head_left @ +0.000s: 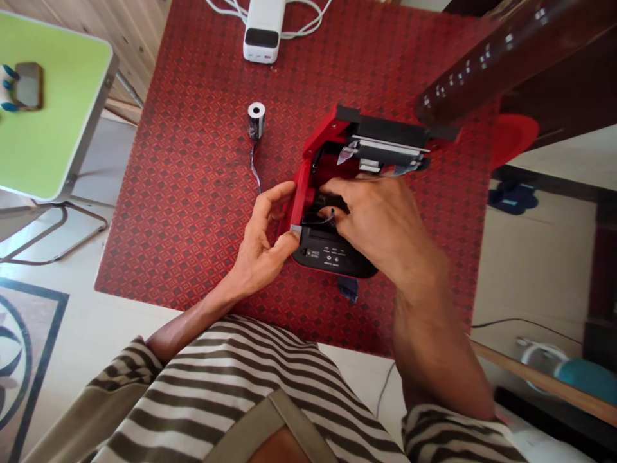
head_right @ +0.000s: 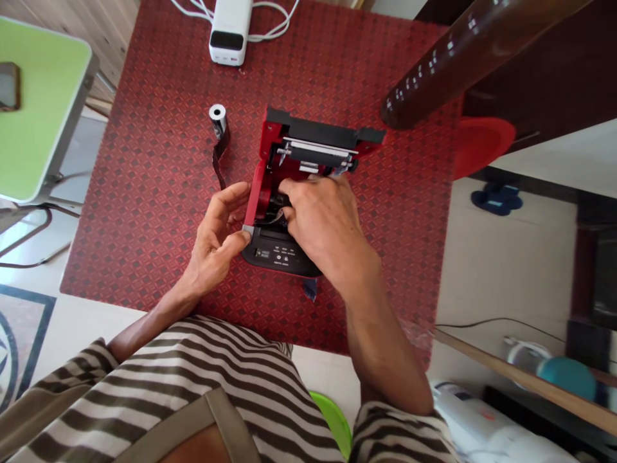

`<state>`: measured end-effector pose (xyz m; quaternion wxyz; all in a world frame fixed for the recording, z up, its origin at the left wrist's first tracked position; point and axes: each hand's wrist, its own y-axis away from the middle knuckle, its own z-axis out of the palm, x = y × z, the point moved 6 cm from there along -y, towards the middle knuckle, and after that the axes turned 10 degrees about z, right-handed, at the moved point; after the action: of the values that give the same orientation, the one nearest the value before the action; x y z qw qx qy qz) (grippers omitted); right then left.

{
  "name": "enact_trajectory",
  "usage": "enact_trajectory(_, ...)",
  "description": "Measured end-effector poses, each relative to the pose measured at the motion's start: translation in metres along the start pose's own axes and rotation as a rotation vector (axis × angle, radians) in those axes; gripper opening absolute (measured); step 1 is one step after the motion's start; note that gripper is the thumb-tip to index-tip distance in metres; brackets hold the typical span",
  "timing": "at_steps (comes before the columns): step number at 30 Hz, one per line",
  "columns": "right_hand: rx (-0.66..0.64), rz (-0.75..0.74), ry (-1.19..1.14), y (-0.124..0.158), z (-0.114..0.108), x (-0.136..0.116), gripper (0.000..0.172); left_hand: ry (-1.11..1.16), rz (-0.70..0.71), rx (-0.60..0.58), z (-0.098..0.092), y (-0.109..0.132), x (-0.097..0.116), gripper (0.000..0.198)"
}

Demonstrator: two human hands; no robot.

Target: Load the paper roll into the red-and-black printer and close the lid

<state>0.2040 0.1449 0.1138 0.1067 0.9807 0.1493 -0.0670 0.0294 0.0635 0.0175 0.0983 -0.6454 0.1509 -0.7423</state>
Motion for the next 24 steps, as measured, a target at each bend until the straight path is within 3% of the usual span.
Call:
enact_trajectory(4,-0.024,0.038,0.031,-0.003,0.005,-0.001,0.026,-0.005,0.002,0.015,0.000,0.000,0.000,0.071)
enact_trajectory(7,0.031,0.018,-0.034,0.002,0.003,-0.001,0.032,-0.007,-0.010,0.012,0.000,0.000,0.000,0.071)
enact_trajectory(11,0.114,-0.102,-0.211,0.027,-0.008,0.009,0.057,-0.008,-0.021,0.008,-0.002,0.000,-0.001,0.073)
enact_trajectory(15,0.223,-0.240,-0.365,0.057,-0.020,0.014,0.064,-0.030,-0.004,-0.002,-0.005,-0.001,0.002,0.072)
enact_trajectory(17,0.240,-0.283,-0.406,0.064,-0.022,0.010,0.060,-0.038,0.008,-0.016,-0.006,-0.003,0.003,0.071)
enact_trajectory(21,0.338,-0.285,-0.438,0.065,-0.022,0.002,0.028,-0.057,0.011,-0.034,-0.010,-0.004,0.004,0.070)
enact_trajectory(24,0.459,-0.262,-0.418,0.071,-0.019,0.001,0.024,-0.106,0.025,-0.018,-0.015,-0.008,0.008,0.070)
